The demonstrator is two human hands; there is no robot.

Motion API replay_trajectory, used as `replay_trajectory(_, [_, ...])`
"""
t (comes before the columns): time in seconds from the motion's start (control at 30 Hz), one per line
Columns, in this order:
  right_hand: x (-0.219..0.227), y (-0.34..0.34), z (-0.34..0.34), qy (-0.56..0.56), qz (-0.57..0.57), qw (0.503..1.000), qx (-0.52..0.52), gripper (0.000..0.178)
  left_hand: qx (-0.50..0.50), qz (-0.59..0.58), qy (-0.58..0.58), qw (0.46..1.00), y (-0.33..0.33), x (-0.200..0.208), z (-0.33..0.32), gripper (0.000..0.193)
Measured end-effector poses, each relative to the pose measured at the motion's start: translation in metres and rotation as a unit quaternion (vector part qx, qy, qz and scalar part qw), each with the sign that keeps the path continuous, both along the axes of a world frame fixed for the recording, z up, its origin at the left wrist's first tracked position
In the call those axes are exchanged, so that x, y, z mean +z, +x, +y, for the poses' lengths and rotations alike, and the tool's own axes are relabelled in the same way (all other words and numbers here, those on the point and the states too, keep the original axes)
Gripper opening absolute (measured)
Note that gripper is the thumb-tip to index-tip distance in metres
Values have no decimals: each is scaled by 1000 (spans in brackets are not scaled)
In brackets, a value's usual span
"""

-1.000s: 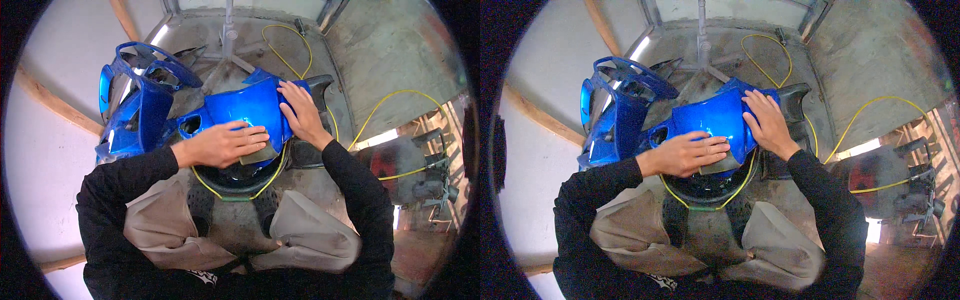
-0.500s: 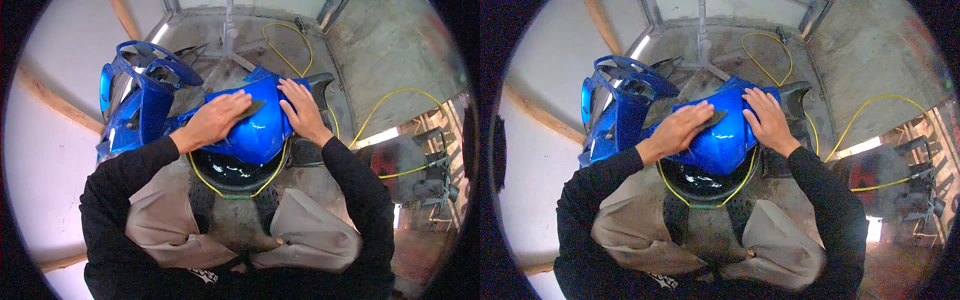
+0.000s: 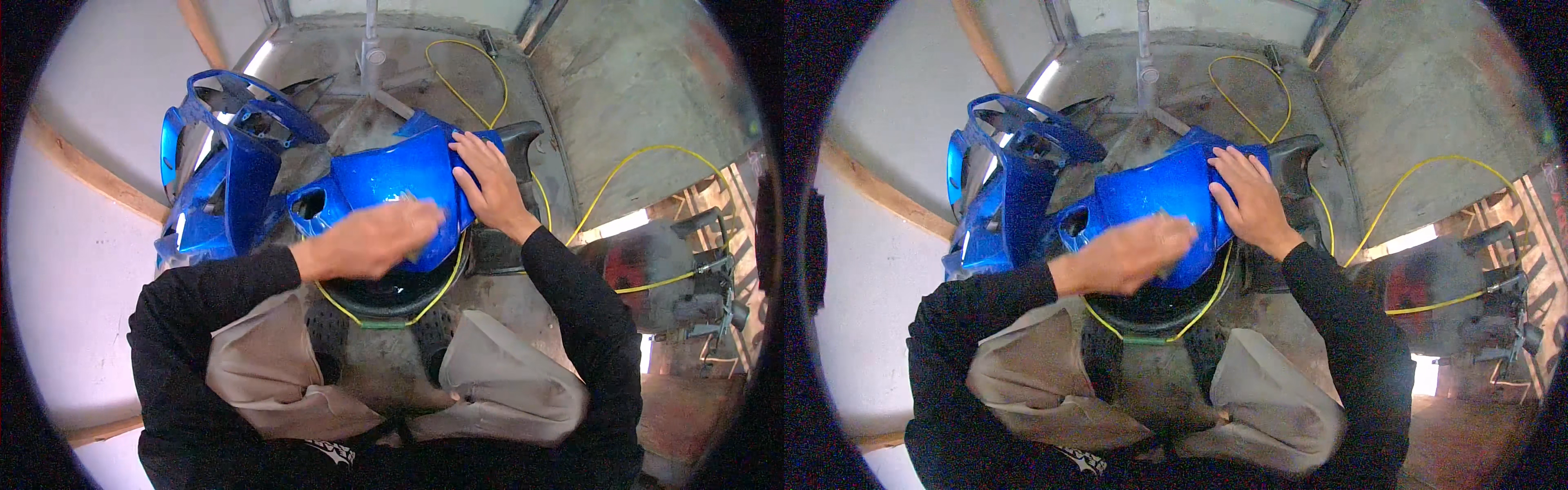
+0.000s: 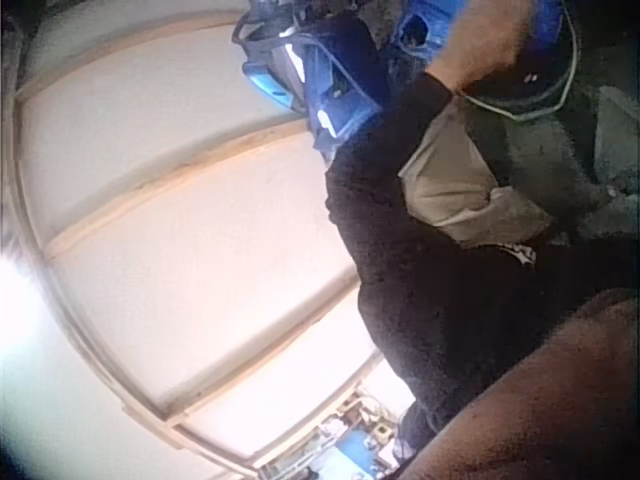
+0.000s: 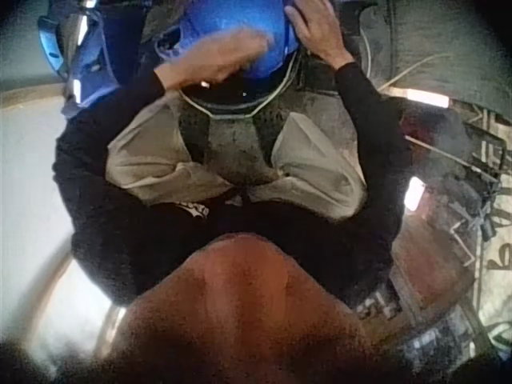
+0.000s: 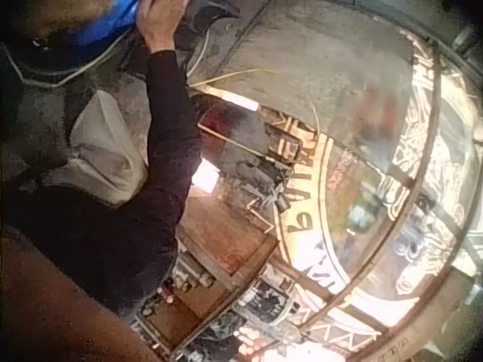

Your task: The person wet sands a motorcycle fairing part with sandpaper, dipping into a bucket of water while holding the part in place.

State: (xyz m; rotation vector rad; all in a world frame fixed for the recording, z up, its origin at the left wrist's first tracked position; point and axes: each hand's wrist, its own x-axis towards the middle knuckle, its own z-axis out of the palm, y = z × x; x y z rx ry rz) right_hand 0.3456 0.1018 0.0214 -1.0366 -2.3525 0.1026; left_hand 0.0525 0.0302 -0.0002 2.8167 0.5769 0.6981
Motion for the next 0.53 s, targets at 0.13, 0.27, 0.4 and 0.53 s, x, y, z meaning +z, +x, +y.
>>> replay_trajectory(0.13, [-2, 1, -3, 13, 1, 1000, 4, 47, -135, 1, 21, 991, -3, 1, 8, 73])
replay_trajectory(0.27, [-2, -2, -1, 6, 5, 1000, 8, 47, 105, -38, 54, 992, -13, 13, 37, 64])
replay_trajectory(0.4, [-2, -1, -4, 7, -1, 1000, 0, 48, -92, -8, 20, 996, 7, 4, -7, 69])
replay_trajectory(0.53, [-3, 1, -5, 4, -3, 1000, 2, 49, -97, 48, 30, 994, 0, 6, 19, 65])
